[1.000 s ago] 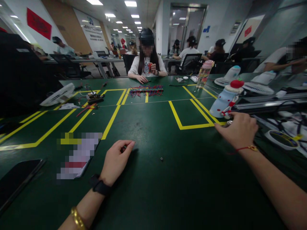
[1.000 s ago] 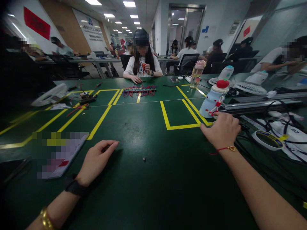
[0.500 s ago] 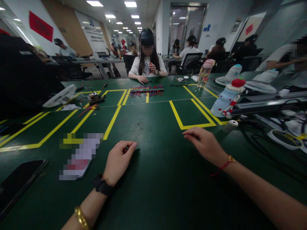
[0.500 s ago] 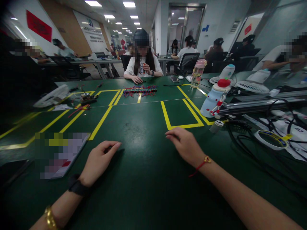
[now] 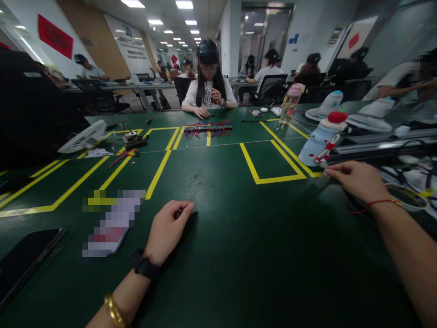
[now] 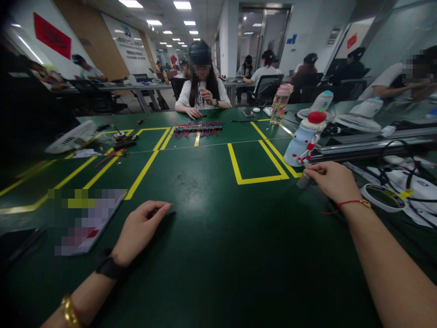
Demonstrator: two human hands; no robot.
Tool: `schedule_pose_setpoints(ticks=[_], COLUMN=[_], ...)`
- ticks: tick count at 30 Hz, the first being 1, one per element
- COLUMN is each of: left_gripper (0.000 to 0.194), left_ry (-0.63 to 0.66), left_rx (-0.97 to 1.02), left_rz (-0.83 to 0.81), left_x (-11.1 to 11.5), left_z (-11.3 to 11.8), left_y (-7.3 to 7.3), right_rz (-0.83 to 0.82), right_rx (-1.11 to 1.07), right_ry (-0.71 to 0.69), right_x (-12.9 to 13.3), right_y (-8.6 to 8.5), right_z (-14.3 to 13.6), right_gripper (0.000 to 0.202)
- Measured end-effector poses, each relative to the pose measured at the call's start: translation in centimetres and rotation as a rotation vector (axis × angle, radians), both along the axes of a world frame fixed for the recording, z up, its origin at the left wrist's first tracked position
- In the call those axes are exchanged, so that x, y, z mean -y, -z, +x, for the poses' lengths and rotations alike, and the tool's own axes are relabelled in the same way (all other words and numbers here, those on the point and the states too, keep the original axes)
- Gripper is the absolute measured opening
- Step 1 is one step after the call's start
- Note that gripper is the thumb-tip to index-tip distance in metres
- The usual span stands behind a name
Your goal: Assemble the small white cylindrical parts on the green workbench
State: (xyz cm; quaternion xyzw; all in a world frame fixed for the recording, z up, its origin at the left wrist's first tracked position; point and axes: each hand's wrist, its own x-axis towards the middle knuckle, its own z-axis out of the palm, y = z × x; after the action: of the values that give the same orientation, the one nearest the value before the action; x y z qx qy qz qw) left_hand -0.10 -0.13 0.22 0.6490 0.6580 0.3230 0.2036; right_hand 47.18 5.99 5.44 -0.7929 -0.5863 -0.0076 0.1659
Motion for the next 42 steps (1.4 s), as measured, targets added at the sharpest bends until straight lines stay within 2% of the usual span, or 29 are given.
schedule_pose_setpoints(ticks=[8, 13, 17, 22, 26, 29, 32, 34, 38, 42], left_gripper=[0.032, 0.032, 0.031, 0.031, 0.031, 0.031, 0.031, 0.032, 0.031, 0.031], left_ry=[0.012, 0.007, 0.005, 0.004, 0.007, 0.013, 0.010, 0.008, 0.012, 0.021], left_rx=[0.004, 0.004, -0.007, -0.006, 0.004, 0.003, 0.001, -0.002, -0.003, -0.007], left_rz=[-0.004, -0.020, -0.021, -0.021, -0.020, -0.018, -0.024, -0.027, -0.028, -0.011], left_x=[0.1, 0.1, 0.1, 0.1, 0.1, 0.1, 0.1, 0.1, -0.1, 0.0], left_z=[0.1, 0.1, 0.1, 0.2, 0.1, 0.0, 0.1, 0.1, 0.1, 0.3], left_y=[-0.3, -0.3, -0.2, -0.2, -0.1, -0.1, -0.1, -0.1, -0.1, -0.1], right_rz=[0.006, 0.045, -0.009, 0.006, -0.031, -0.061, -0.061, -0.033, 0.031, 0.154], right_rx=[-0.130, -0.112, -0.093, -0.206, -0.183, -0.325, -0.509, -0.495, -0.354, -0.407], right_ry=[0.082, 0.091, 0.089, 0.099, 0.143, 0.079, -0.007, -0.028, -0.043, -0.138], right_x=[-0.1, -0.1, -0.4, -0.6, -0.4, -0.2, 0.0, 0.0, 0.1, 0.3], right_y=[-0.1, 0.1, 0.5, 0.8, 0.4, 0.3, 0.6, 1.0, 1.6, 1.8], right_z=[0.5, 0.9, 1.6, 1.9, 1.8, 2.0, 2.3, 2.5, 2.3, -0.4], right_gripper=[0.036, 0.039, 0.032, 0.044, 0.035, 0.033, 0.048, 0.053, 0.039, 0.037])
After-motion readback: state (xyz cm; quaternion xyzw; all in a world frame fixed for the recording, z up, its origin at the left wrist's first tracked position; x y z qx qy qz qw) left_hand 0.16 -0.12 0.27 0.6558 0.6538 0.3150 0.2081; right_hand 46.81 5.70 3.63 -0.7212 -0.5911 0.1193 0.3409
